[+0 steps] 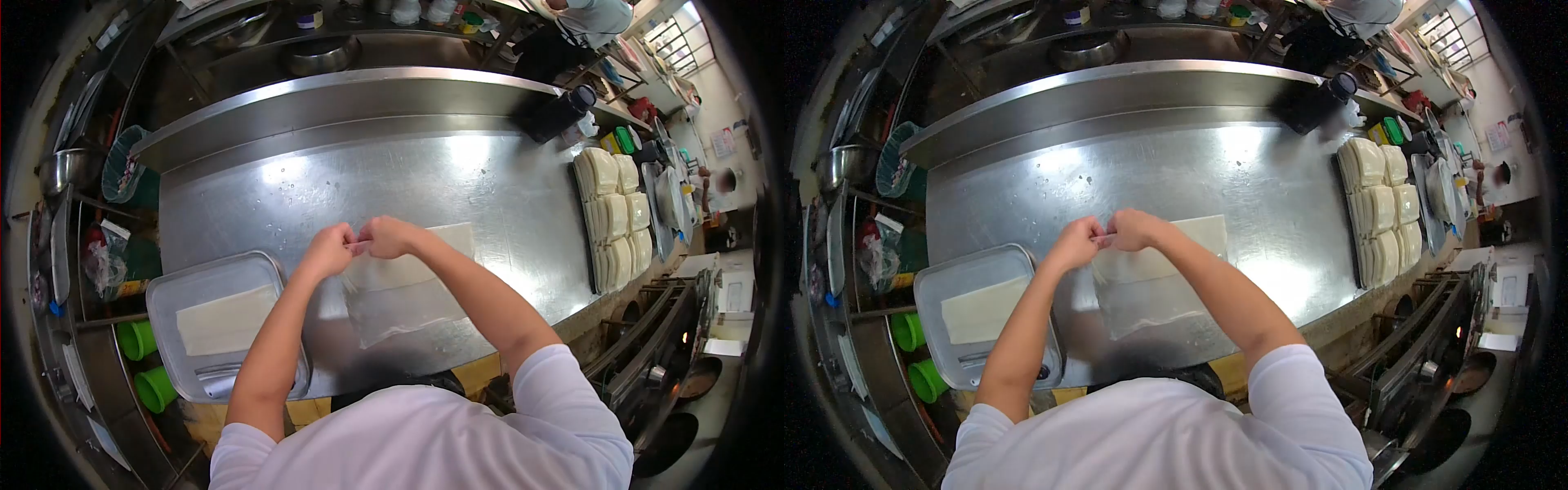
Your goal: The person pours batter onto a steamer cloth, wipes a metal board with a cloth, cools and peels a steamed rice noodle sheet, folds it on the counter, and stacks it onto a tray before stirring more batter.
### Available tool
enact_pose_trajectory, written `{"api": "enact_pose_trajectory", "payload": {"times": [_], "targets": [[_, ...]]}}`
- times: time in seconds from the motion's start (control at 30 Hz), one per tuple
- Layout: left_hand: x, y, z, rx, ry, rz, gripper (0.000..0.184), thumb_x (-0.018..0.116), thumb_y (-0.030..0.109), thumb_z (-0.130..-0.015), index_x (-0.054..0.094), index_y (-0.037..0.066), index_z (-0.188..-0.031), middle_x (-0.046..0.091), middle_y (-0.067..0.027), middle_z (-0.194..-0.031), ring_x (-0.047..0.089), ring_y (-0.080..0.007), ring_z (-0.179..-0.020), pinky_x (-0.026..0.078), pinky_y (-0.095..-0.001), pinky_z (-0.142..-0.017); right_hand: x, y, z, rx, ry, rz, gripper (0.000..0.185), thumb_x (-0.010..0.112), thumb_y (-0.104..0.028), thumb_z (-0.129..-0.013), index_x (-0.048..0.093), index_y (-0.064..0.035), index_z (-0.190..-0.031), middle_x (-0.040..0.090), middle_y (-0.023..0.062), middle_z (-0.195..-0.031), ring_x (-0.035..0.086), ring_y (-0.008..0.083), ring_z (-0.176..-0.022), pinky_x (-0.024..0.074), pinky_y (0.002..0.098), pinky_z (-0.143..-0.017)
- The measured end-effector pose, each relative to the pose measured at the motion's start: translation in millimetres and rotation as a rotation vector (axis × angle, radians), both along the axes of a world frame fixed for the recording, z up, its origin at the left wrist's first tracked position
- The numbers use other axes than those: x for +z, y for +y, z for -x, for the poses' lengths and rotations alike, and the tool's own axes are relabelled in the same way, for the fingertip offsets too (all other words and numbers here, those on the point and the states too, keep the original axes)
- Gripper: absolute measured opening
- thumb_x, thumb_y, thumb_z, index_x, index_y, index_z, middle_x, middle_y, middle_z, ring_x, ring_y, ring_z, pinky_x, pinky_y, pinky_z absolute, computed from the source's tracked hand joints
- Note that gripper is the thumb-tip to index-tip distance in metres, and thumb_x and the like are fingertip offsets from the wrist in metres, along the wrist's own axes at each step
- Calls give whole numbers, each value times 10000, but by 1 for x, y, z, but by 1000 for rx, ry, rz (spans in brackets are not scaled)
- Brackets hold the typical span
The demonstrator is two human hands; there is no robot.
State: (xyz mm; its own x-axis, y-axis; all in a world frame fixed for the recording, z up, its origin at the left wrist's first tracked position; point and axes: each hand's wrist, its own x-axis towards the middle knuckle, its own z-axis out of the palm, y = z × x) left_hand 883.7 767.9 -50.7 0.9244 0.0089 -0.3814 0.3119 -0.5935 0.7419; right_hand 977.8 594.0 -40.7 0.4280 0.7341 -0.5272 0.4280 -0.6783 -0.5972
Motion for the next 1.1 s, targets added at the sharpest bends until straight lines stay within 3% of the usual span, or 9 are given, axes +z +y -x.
{"api": "enact_pose_trajectory", "payload": {"times": [0.1,0.17,0.23,0.3,0.4,0.53,0.93,1.1], "targets": [[-7,8,-1,9,64,74,210,786,201,-921,727,16,-1001,767,-117,-907,702,-227,-807,549,-382,-756,-23,-24,-29,101,59,285,339,713,-129,-774,784,-62,-1099,761,212,-965,724,370,-963,560,463,-833],[-14,11,-3,-17,73,56,223,782,213,-927,746,19,-1032,770,-122,-918,703,-219,-811,551,-375,-763,10,-47,-42,114,101,463,424,742,-151,-751,781,-121,-1172,770,178,-981,732,331,-965,566,452,-833],[-15,13,-6,-41,66,17,258,789,244,-919,766,24,-1053,772,-138,-926,711,-230,-818,555,-379,-772,9,-81,-51,155,-27,492,454,763,-178,-752,781,-183,-1205,775,132,-1051,727,309,-990,570,455,-840],[0,7,-7,-57,133,-51,282,802,271,-897,776,27,-1037,771,-155,-931,719,-247,-833,559,-387,-786,15,-106,-52,247,-207,653,320,739,-135,-788,789,-119,-1104,774,106,-1073,737,321,-981,592,460,-824],[5,2,-6,-95,137,-164,313,826,294,-855,784,28,-1014,771,-174,-938,729,-274,-853,563,-398,-807,8,-145,-47,121,-409,494,277,713,-125,-826,791,-129,-1092,769,124,-1090,731,338,-1032,593,465,-862],[8,1,1,-75,105,-264,288,835,299,-825,805,75,-1004,775,-174,-975,738,-333,-947,573,-430,-861,9,-166,-36,54,-490,456,207,650,-112,-870,788,-121,-1023,762,149,-1052,731,339,-1002,592,473,-848],[73,-17,73,113,-124,-167,212,822,191,-859,798,43,-1009,770,-172,-900,722,-248,-782,539,-363,-734,62,-221,24,-247,-561,64,133,656,-131,-857,773,-76,-888,739,193,-863,712,397,-858,569,502,-782],[87,-37,128,163,-263,-233,163,798,176,-874,806,76,-1002,756,-159,-904,705,-284,-808,535,-392,-749,80,-243,74,-359,-603,-45,132,651,-104,-851,774,-69,-881,726,206,-816,707,408,-799,559,510,-744]]}}
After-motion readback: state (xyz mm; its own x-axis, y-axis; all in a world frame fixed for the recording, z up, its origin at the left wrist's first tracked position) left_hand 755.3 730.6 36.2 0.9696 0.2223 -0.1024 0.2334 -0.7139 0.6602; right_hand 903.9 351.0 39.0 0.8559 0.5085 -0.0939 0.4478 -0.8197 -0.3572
